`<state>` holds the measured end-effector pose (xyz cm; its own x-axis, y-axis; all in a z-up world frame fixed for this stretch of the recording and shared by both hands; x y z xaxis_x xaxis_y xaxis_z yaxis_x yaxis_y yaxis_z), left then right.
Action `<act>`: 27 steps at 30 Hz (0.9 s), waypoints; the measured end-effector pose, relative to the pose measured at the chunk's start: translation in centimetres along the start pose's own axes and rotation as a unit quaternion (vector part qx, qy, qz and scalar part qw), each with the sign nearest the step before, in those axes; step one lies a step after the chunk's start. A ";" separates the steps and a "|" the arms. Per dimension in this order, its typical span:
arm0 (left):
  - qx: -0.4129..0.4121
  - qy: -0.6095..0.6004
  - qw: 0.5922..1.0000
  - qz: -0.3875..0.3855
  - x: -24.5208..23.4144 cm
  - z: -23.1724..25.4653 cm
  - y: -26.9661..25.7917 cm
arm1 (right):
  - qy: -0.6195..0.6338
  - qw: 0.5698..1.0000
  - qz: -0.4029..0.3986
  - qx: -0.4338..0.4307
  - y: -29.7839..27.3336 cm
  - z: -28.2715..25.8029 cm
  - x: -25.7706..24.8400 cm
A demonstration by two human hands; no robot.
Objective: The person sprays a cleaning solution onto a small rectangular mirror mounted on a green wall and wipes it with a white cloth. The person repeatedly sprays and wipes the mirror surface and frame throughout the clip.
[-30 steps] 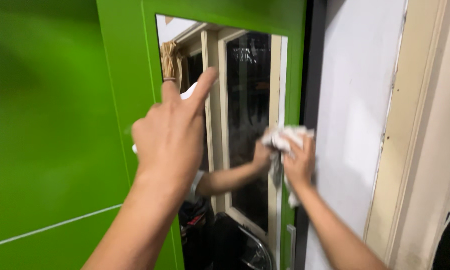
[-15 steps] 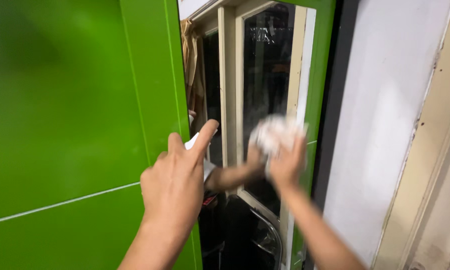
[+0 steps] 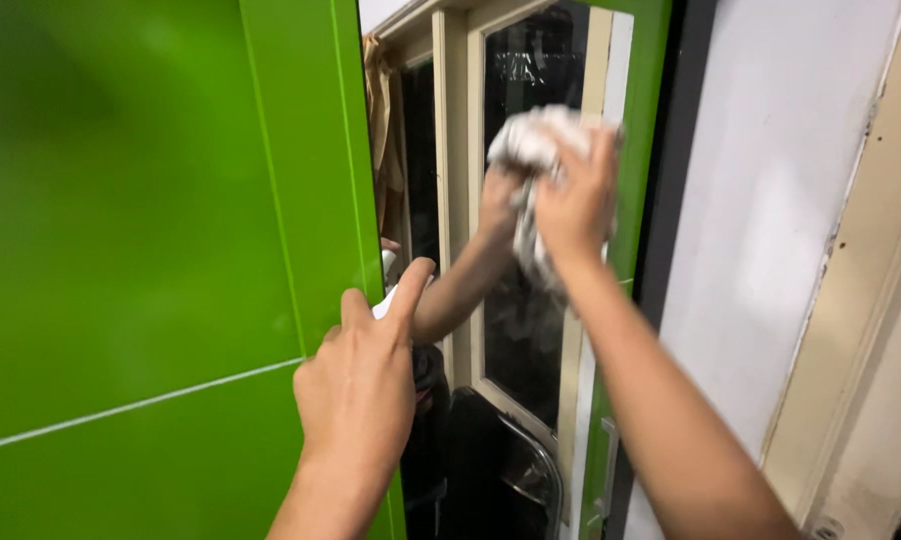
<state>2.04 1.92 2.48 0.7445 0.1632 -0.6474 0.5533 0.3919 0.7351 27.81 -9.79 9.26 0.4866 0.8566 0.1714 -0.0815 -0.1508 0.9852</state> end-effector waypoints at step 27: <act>0.032 -0.064 0.997 -0.020 -1.3 1.2 -3.7 | 0.009 0.987 -0.160 0.001 -20.0 -10.4 -8.5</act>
<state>-0.55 -0.82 0.88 0.7608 0.0295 -0.6483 0.6029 0.3374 0.7229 16.24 -8.95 -11.88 0.4711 0.8693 -0.1492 0.0760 0.1285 0.9888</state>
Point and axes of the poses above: each hand's wrist, its own y-axis towards the middle knuckle, its own x-axis out of the palm, z = x × y, the point moved 4 cm from there along y, towards the middle knuckle, and after that the axes turned 4 degrees about -x, right-handed, at the moved point
